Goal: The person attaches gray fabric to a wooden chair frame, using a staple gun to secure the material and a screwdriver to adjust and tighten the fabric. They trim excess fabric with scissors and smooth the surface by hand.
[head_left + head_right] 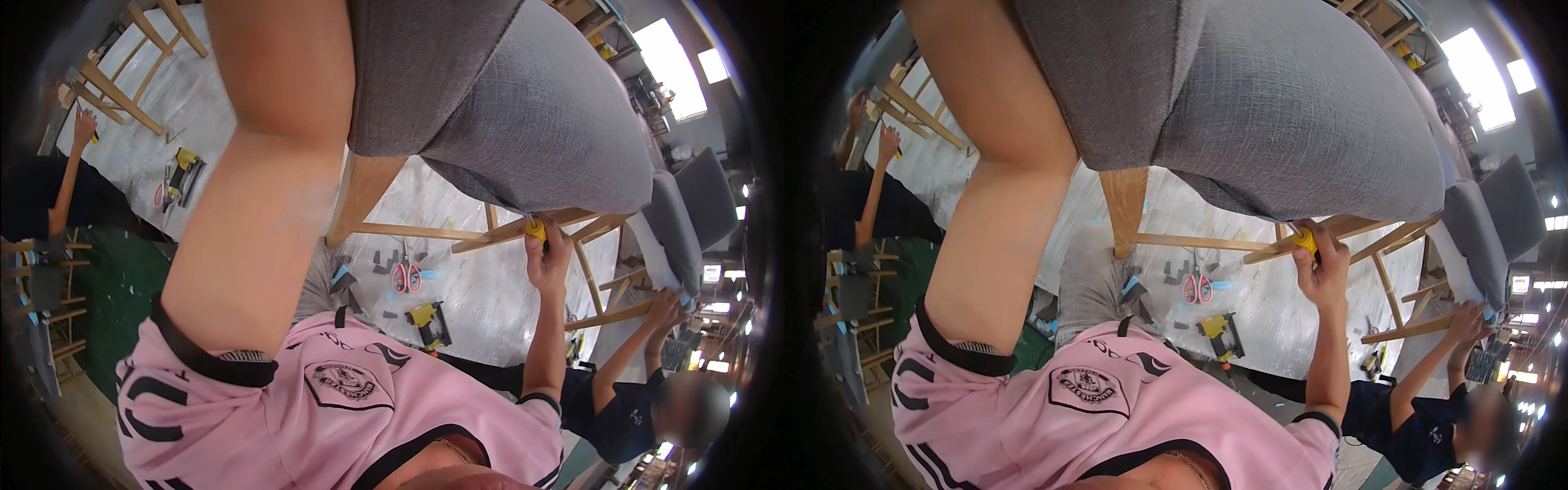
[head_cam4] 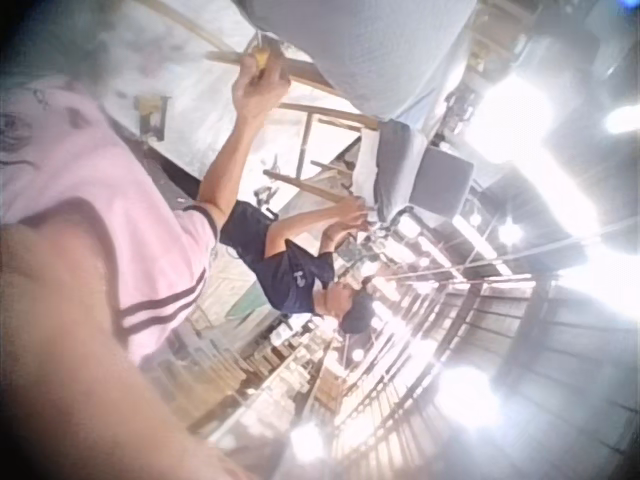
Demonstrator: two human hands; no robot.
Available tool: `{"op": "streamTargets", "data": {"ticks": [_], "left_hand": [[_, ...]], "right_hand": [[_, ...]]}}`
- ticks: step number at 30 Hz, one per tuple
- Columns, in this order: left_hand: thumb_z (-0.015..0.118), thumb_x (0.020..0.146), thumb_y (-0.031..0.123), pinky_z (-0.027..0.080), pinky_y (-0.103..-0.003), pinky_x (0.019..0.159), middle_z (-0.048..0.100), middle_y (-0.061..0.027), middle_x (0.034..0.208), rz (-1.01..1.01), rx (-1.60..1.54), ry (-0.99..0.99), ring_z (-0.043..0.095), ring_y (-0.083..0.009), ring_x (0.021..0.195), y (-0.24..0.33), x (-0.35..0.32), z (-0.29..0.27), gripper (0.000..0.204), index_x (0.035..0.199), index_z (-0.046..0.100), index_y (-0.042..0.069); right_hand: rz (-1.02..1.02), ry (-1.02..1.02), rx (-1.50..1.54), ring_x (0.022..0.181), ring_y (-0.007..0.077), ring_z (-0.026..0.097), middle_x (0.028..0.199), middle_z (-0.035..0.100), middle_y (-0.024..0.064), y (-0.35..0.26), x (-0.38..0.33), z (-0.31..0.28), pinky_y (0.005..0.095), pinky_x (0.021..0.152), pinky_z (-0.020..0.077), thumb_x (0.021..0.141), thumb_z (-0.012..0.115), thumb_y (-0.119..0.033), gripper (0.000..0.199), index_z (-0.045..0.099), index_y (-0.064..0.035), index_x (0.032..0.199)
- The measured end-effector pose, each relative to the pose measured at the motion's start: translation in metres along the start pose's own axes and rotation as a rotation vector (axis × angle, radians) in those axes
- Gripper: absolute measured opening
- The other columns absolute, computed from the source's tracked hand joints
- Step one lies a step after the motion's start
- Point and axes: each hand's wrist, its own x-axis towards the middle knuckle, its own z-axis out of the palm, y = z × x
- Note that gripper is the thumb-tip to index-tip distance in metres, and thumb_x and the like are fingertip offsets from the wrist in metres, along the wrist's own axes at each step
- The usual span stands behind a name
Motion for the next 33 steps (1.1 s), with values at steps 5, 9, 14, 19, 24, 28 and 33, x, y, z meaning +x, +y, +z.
{"op": "streamTargets", "data": {"ticks": [5,9,14,19,24,28,33], "left_hand": [[0.081,0.087,0.041,0.026,-0.049,0.123,0.034,-0.0265,0.161,-0.013,0.059,0.011,0.032,-0.0385,0.149,0.004,-0.002,-0.016,0.078,0.144,0.049,-0.002],[0.081,0.086,0.041,0.026,-0.049,0.123,0.035,-0.0265,0.161,-0.044,0.032,-0.018,0.032,-0.0384,0.149,-0.008,-0.008,0.000,0.079,0.145,0.048,-0.002],[0.081,0.086,0.041,0.027,-0.048,0.123,0.035,-0.0264,0.161,-0.034,0.056,-0.023,0.032,-0.0383,0.148,-0.007,0.001,-0.005,0.080,0.145,0.048,-0.002],[0.082,0.085,0.041,0.027,-0.048,0.122,0.035,-0.0264,0.161,-0.043,0.069,-0.023,0.033,-0.0382,0.148,-0.013,0.016,-0.014,0.081,0.145,0.047,-0.002],[0.082,0.085,0.041,0.027,-0.048,0.122,0.036,-0.0263,0.160,-0.065,0.066,-0.033,0.033,-0.0381,0.148,-0.025,0.016,-0.011,0.082,0.146,0.046,-0.001],[0.083,0.085,0.041,0.028,-0.048,0.122,0.036,-0.0262,0.160,-0.075,0.055,-0.033,0.033,-0.0380,0.148,-0.025,0.014,-0.008,0.083,0.146,0.046,-0.001],[0.083,0.084,0.041,0.028,-0.048,0.122,0.036,-0.0262,0.160,-0.076,0.061,-0.027,0.034,-0.0379,0.148,-0.027,0.019,-0.012,0.084,0.146,0.045,-0.001]], "right_hand": [[0.016,-0.012,0.023,0.066,0.0264,0.064,0.080,0.067,0.0149,-0.026,0.014,-0.014,0.0334,0.061,0.0485,0.099,0.069,-0.040,0.044,0.069,0.0015,0.115],[0.028,-0.078,-0.085,0.065,0.0257,0.063,0.079,0.067,0.0143,-0.025,0.017,-0.046,0.0332,0.061,0.0482,0.097,0.072,-0.036,0.041,0.069,0.0021,0.112],[0.014,-0.049,-0.059,0.064,0.0246,0.063,0.080,0.068,0.0145,-0.030,0.010,-0.039,0.0324,0.061,0.0484,0.097,0.072,-0.036,0.041,0.069,0.0014,0.112],[0.067,0.008,0.040,0.065,0.0258,0.064,0.081,0.068,0.0144,-0.015,-0.005,-0.011,0.0349,0.061,0.0491,0.097,0.071,-0.039,0.043,0.070,0.0008,0.112],[0.187,0.021,0.145,0.063,0.0268,0.060,0.076,0.063,0.0134,-0.039,-0.016,0.014,0.0346,0.061,0.0463,0.096,0.071,-0.033,0.038,0.068,0.0012,0.112],[0.099,-0.039,0.024,0.062,0.0230,0.059,0.075,0.063,0.0124,-0.037,-0.002,-0.019,0.0334,0.059,0.0453,0.095,0.075,-0.034,0.040,0.068,0.0024,0.112],[0.109,-0.075,0.009,0.061,0.0217,0.058,0.075,0.063,0.0127,-0.048,0.016,-0.042,0.0323,0.058,0.0453,0.096,0.074,-0.039,0.046,0.068,0.0041,0.111]]}}
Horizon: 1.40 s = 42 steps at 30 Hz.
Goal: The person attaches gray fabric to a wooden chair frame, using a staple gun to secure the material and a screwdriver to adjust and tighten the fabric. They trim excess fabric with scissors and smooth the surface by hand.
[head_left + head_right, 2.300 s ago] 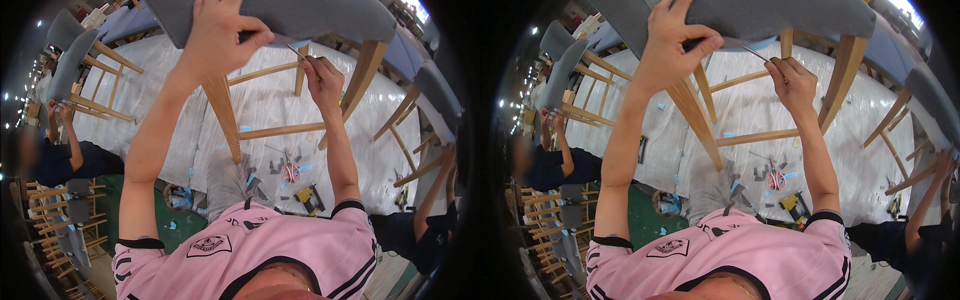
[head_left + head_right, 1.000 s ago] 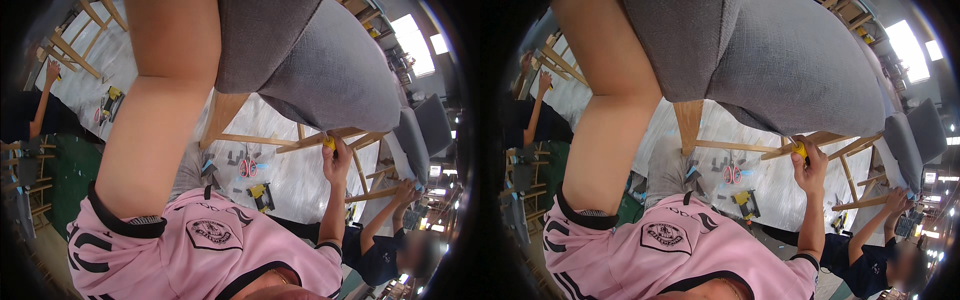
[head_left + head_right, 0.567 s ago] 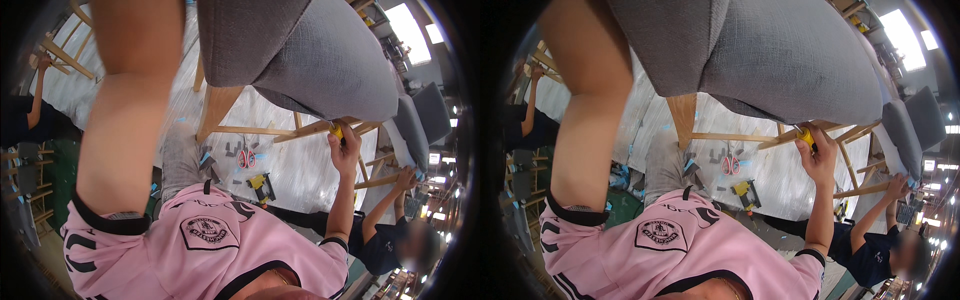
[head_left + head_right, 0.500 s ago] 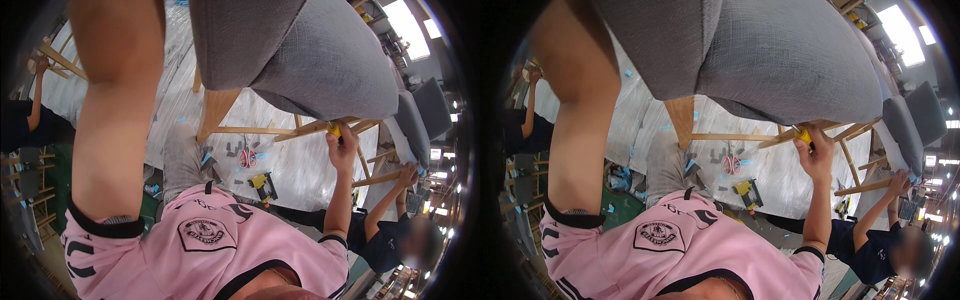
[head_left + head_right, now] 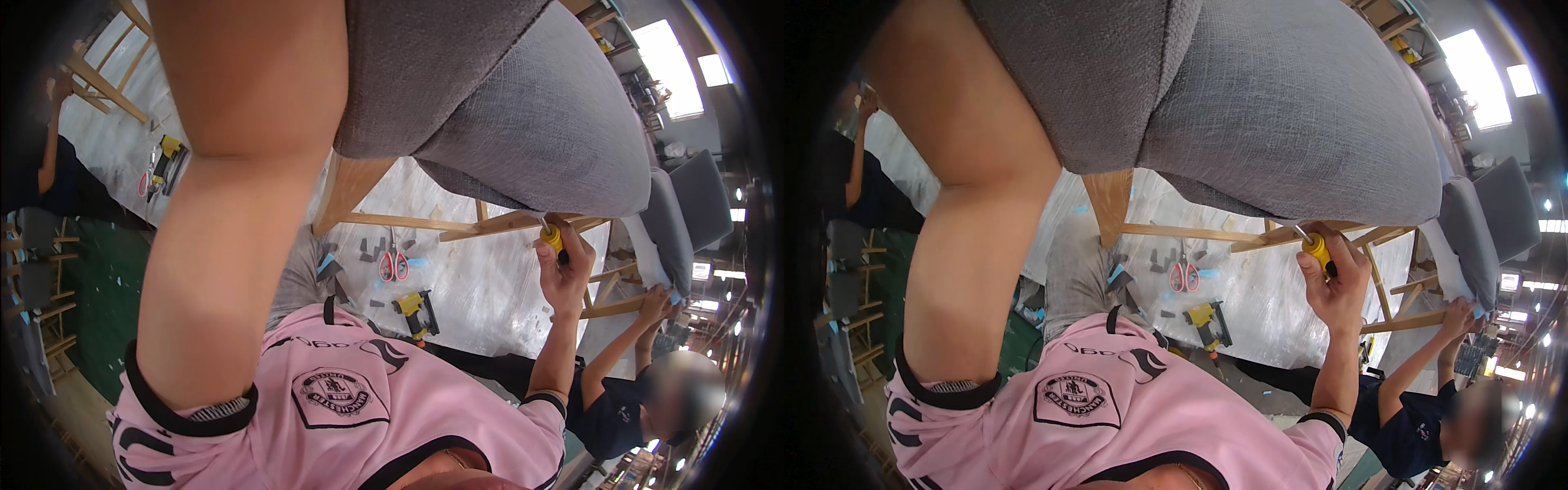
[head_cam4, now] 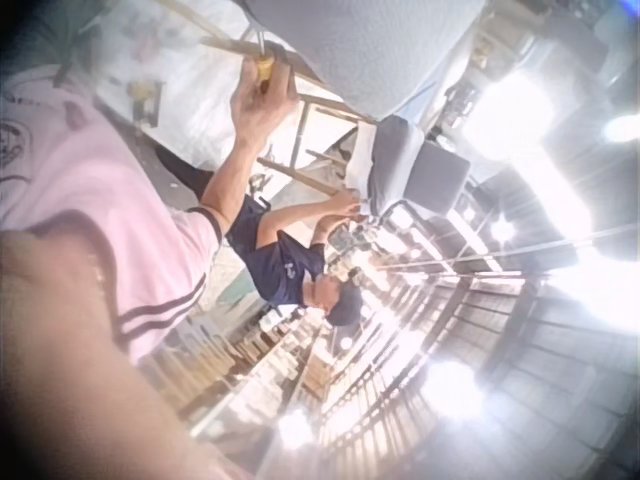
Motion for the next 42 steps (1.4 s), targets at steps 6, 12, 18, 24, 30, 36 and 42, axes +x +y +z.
{"op": "streamTargets", "data": {"ticks": [6,12,18,24,30,36,42], "left_hand": [[0.084,0.083,0.041,0.028,-0.048,0.122,0.036,-0.0261,0.160,-0.001,0.011,0.004,0.034,-0.0378,0.148,-0.005,0.006,-0.002,0.085,0.147,0.044,-0.001],[0.084,0.083,0.041,0.029,-0.048,0.122,0.037,-0.0260,0.159,-0.011,0.008,-0.006,0.035,-0.0377,0.148,-0.009,0.008,0.001,0.087,0.147,0.044,0.000],[0.085,0.082,0.040,0.029,-0.047,0.122,0.037,-0.0260,0.159,-0.009,0.025,-0.008,0.035,-0.0375,0.147,-0.017,0.019,-0.002,0.088,0.148,0.043,0.000],[0.085,0.082,0.040,0.030,-0.047,0.122,0.038,-0.0259,0.159,-0.017,0.030,-0.015,0.036,-0.0374,0.147,-0.023,0.023,-0.004,0.089,0.148,0.042,0.000],[0.086,0.081,0.040,0.030,-0.047,0.121,0.038,-0.0258,0.159,-0.034,0.029,-0.021,0.036,-0.0373,0.147,-0.029,0.025,-0.003,0.091,0.149,0.041,0.000],[0.086,0.080,0.040,0.031,-0.047,0.121,0.038,-0.0257,0.158,-0.039,0.021,-0.017,0.037,-0.0372,0.147,-0.034,0.027,-0.001,0.092,0.149,0.040,0.001],[0.087,0.080,0.040,0.031,-0.047,0.121,0.039,-0.0257,0.158,-0.033,0.027,-0.020,0.037,-0.0370,0.147,-0.035,0.032,-0.002,0.093,0.150,0.039,0.001]], "right_hand": [[0.080,-0.014,0.118,0.060,0.0220,0.054,0.073,0.059,0.0132,0.010,-0.028,0.034,0.0337,0.058,0.0442,0.099,0.069,-0.037,0.042,0.066,0.0034,0.111],[0.017,-0.012,0.086,0.061,0.0206,0.055,0.072,0.060,0.0100,-0.002,-0.002,0.014,0.0323,0.059,0.0441,0.099,0.068,-0.042,0.047,0.068,0.0045,0.107],[-0.030,-0.008,0.024,0.060,0.0192,0.061,0.075,0.066,0.0106,0.017,0.006,0.011,0.0306,0.057,0.0462,0.097,0.070,-0.046,0.049,0.070,0.0010,0.110],[-0.189,0.138,-0.088,0.059,0.0198,0.063,0.075,0.067,0.0112,0.059,0.016,0.026,0.0315,0.056,0.0477,0.094,0.074,-0.046,0.049,0.071,0.0006,0.110],[-0.299,0.168,-0.213,0.055,0.0215,0.053,0.068,0.057,0.0110,0.054,0.060,-0.001,0.0340,0.053,0.0410,0.094,0.074,-0.043,0.046,0.067,0.0018,0.098],[-0.270,0.059,-0.233,0.055,0.0206,0.051,0.067,0.055,0.0105,0.035,0.071,-0.019,0.0336,0.053,0.0397,0.094,0.074,-0.040,0.044,0.065,0.0025,0.096],[-0.221,0.042,-0.256,0.054,0.0198,0.060,0.069,0.064,0.0102,0.022,0.072,-0.020,0.0310,0.052,0.0446,0.092,0.079,-0.042,0.045,0.069,0.0006,0.101]]}}
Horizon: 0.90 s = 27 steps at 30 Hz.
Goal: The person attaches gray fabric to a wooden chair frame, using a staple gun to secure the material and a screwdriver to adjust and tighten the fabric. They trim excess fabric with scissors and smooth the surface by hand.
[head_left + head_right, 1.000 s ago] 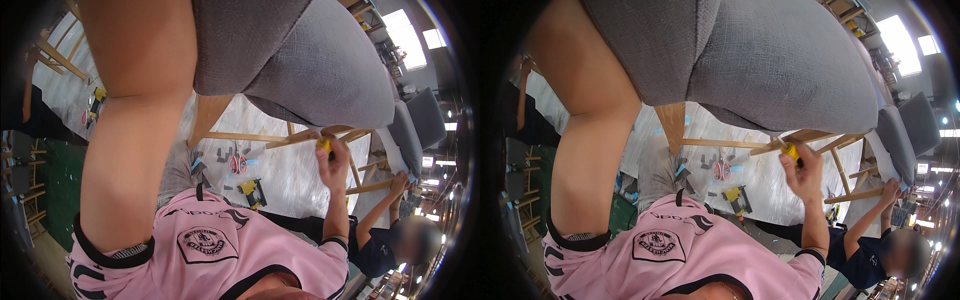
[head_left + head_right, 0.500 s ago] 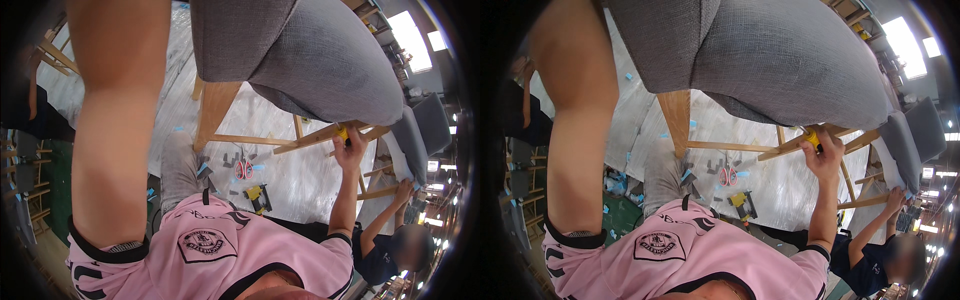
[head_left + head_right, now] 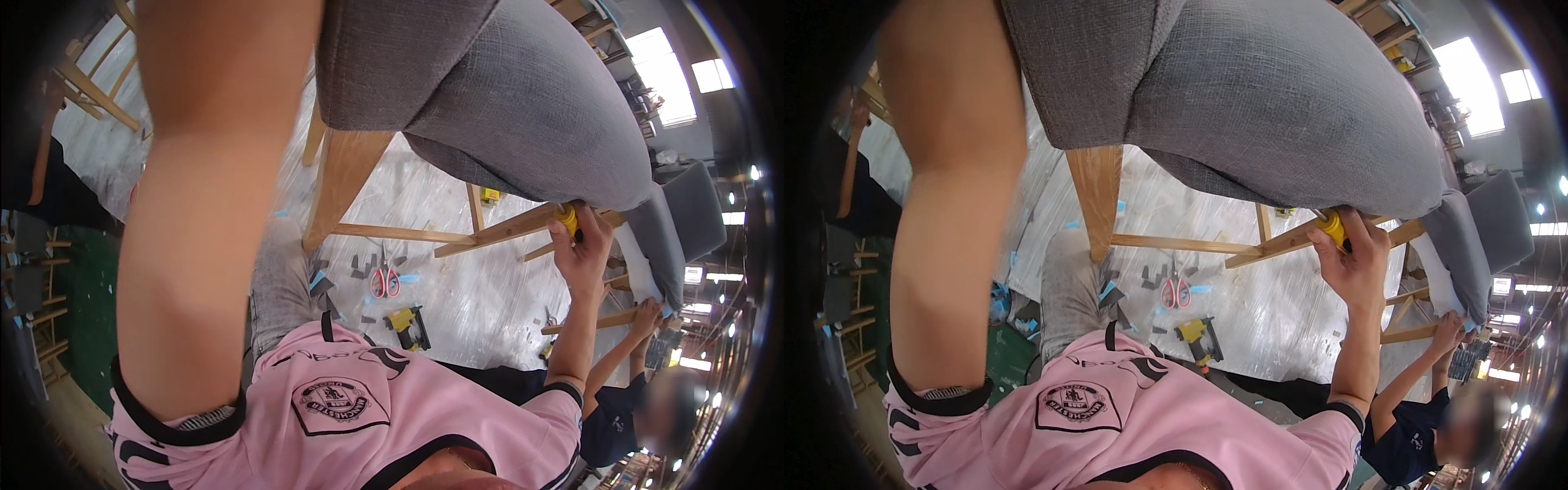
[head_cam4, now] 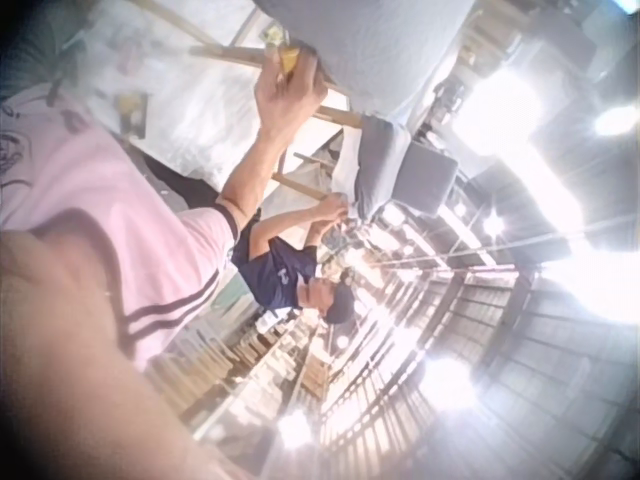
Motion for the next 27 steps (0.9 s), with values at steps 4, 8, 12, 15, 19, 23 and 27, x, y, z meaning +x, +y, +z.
{"op": "streamTargets", "data": {"ticks": [4,8,12,15,19,23,27], "left_hand": [[0.087,0.079,0.040,0.031,-0.046,0.121,0.039,-0.0256,0.158,0.008,0.003,0.000,0.037,-0.0369,0.147,-0.001,0.008,-0.003,0.094,0.150,0.039,0.001],[0.088,0.079,0.040,0.032,-0.046,0.121,0.039,-0.0256,0.158,0.012,0.001,-0.008,0.038,-0.0368,0.147,-0.001,0.013,-0.003,0.095,0.150,0.038,0.001],[0.088,0.078,0.040,0.032,-0.046,0.121,0.039,-0.0255,0.157,0.008,0.011,-0.005,0.038,-0.0368,0.146,-0.003,0.016,-0.007,0.096,0.151,0.038,0.001],[0.088,0.078,0.040,0.032,-0.046,0.121,0.040,-0.0255,0.157,0.006,0.008,-0.001,0.038,-0.0367,0.146,-0.007,0.021,-0.008,0.097,0.151,0.037,0.002],[0.089,0.078,0.040,0.032,-0.046,0.121,0.040,-0.0254,0.157,0.003,-0.002,-0.007,0.039,-0.0366,0.146,-0.007,0.022,-0.007,0.098,0.151,0.037,0.002],[0.089,0.077,0.040,0.033,-0.046,0.121,0.040,-0.0254,0.157,0.015,-0.007,-0.011,0.039,-0.0365,0.146,-0.011,0.033,-0.007,0.099,0.152,0.036,0.002],[0.089,0.077,0.040,0.033,-0.046,0.121,0.040,-0.0253,0.157,0.033,-0.014,-0.013,0.039,-0.0364,0.146,-0.011,0.046,-0.003,0.100,0.152,0.036,0.002]], "right_hand": [[-0.022,0.095,-0.052,0.055,0.0179,0.061,0.071,0.065,0.0101,0.018,-0.007,0.022,0.0306,0.052,0.0457,0.091,0.079,-0.042,0.044,0.071,-0.0007,0.104],[-0.047,0.170,-0.099,0.056,0.0174,0.063,0.072,0.068,0.0089,0.042,-0.010,0.035,0.0300,0.052,0.0464,0.089,0.081,-0.040,0.043,0.073,-0.0018,0.107],[-0.096,0.127,-0.141,0.059,0.0190,0.065,0.073,0.069,0.0095,0.032,0.018,0.020,0.0313,0.054,0.0494,0.087,0.083,-0.038,0.042,0.072,-0.0012,0.104],[-0.166,0.124,-0.134,0.060,0.0209,0.065,0.076,0.070,0.0111,0.032,0.025,0.016,0.0321,0.057,0.0500,0.087,0.083,-0.034,0.038,0.072,-0.0014,0.103],[-0.221,0.116,-0.157,0.058,0.0230,0.062,0.074,0.067,0.0112,0.033,0.032,0.009,0.0320,0.056,0.0473,0.089,0.082,-0.032,0.034,0.071,-0.0020,0.101],[-0.170,0.068,-0.202,0.067,0.0237,0.071,0.082,0.073,0.0117,0.038,0.031,0.009,0.0335,0.061,0.0547,0.083,0.087,-0.034,0.041,0.071,-0.0013,0.102],[-0.207,0.116,-0.234,0.066,0.0229,0.071,0.081,0.073,0.0109,0.039,0.038,0.014,0.0330,0.060,0.0545,0.082,0.087,-0.035,0.041,0.071,-0.0020,0.101]]}}
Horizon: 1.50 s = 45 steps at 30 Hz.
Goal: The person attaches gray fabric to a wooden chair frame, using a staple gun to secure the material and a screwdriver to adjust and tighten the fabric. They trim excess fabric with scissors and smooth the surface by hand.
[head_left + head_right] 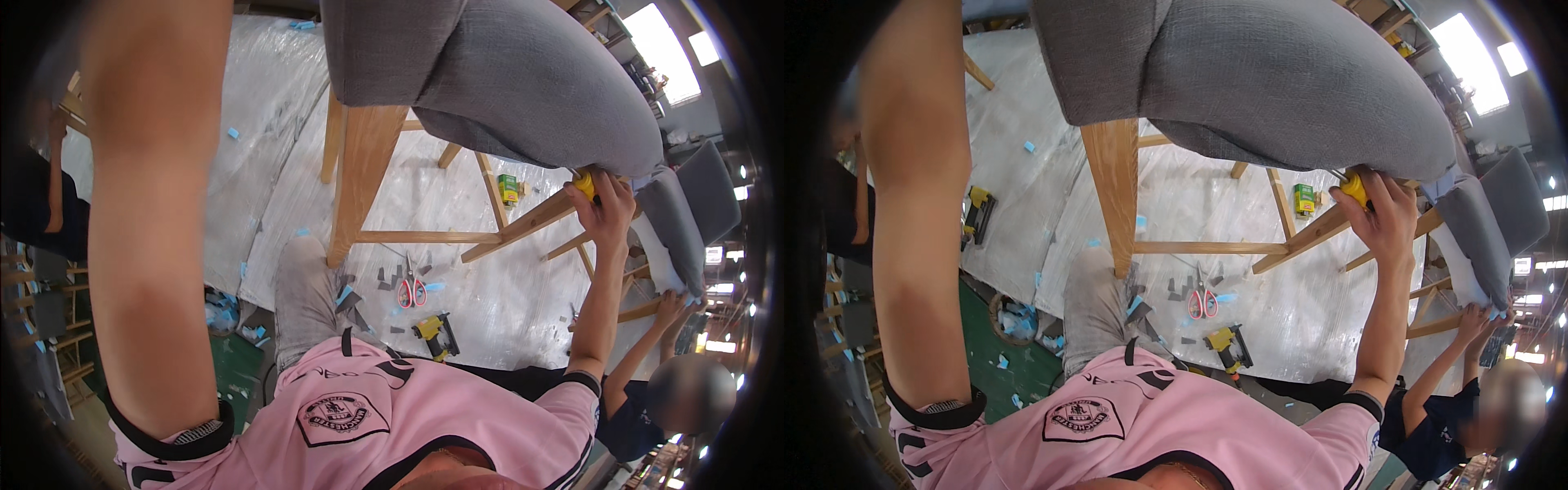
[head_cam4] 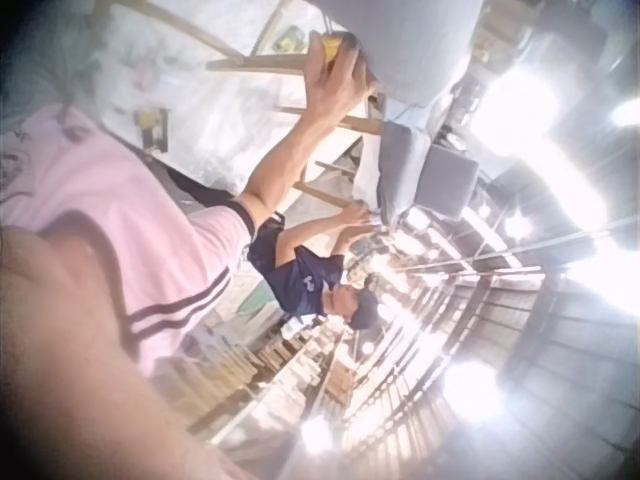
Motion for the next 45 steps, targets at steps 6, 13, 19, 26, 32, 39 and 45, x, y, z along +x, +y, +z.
{"op": "streamTargets", "data": {"ticks": [6,13,19,26,32,39,45], "left_hand": [[0.090,0.076,0.040,0.033,-0.046,0.120,0.041,-0.0252,0.156,0.018,0.006,0.021,0.040,-0.0363,0.146,-0.002,0.027,0.002,0.101,0.152,0.035,0.002],[0.090,0.076,0.040,0.034,-0.045,0.120,0.041,-0.0252,0.156,0.088,0.009,0.104,0.040,-0.0362,0.146,0.018,0.093,-0.001,0.103,0.153,0.034,0.003],[0.094,0.072,0.040,0.035,-0.044,0.119,0.042,-0.0242,0.155,-0.016,-0.178,0.050,0.043,-0.0337,0.144,0.016,-0.019,0.031,0.115,0.156,0.026,0.002],[0.090,0.071,0.045,0.056,-0.042,0.096,0.069,-0.0295,0.119,-0.308,-0.186,0.057,0.071,-0.0391,0.111,0.007,-0.112,0.046,0.125,0.161,0.015,0.001],[0.090,0.072,0.035,0.053,-0.039,0.099,0.066,-0.0299,0.129,-0.419,-0.215,0.030,0.067,-0.0373,0.118,0.017,-0.103,0.045,0.121,0.161,0.016,-0.001],[0.084,0.073,0.041,0.057,-0.045,0.088,0.072,-0.0312,0.104,-0.488,-0.173,-0.041,0.072,-0.0450,0.098,0.014,-0.101,0.037,0.119,0.162,0.014,0.004],[0.082,0.073,0.039,0.059,-0.046,0.084,0.073,-0.0301,0.097,-0.386,-0.149,0.063,0.073,-0.0454,0.093,0.011,-0.101,0.039,0.116,0.161,0.016,0.003]], "right_hand": [[0.087,-0.030,0.052,0.065,0.0234,0.070,0.079,0.072,0.0095,-0.009,0.015,0.005,0.0327,0.058,0.0532,0.081,0.087,-0.038,0.041,0.071,-0.0041,0.098],[0.348,0.037,0.119,0.060,0.0245,0.064,0.074,0.066,0.0128,-0.009,-0.040,0.024,0.0343,0.057,0.0492,0.088,0.082,-0.028,0.031,0.071,-0.0012,0.098],[0.986,0.505,0.775,0.074,0.0163,0.061,0.083,0.066,0.0057,-0.042,-0.195,0.059,0.0327,0.068,0.0506,0.103,0.065,-0.025,0.023,0.066,-0.0023,0.107],[0.556,0.718,0.547,0.084,0.0164,0.070,0.120,0.071,0.0178,-0.132,0.025,-0.015,0.0272,0.075,0.0570,0.102,0.066,-0.015,0.030,0.061,0.0026,0.126],[-0.175,0.864,0.407,0.088,0.0220,0.074,0.113,0.074,0.0193,-0.150,0.169,-0.009,0.0311,0.080,0.0609,0.098,0.074,-0.020,0.038,0.059,0.0041,0.124],[-0.236,0.795,0.570,0.082,0.0178,0.074,0.114,0.074,0.0162,-0.155,0.209,0.002,0.0286,0.079,0.0602,0.101,0.068,-0.012,0.023,0.060,0.0005,0.119],[0.125,0.404,0.454,0.077,0.0146,0.072,0.100,0.076,0.0104,-0.159,0.222,-0.007,0.0281,0.071,0.0573,0.102,0.068,-0.018,0.028,0.061,-0.0020,0.124]]}}
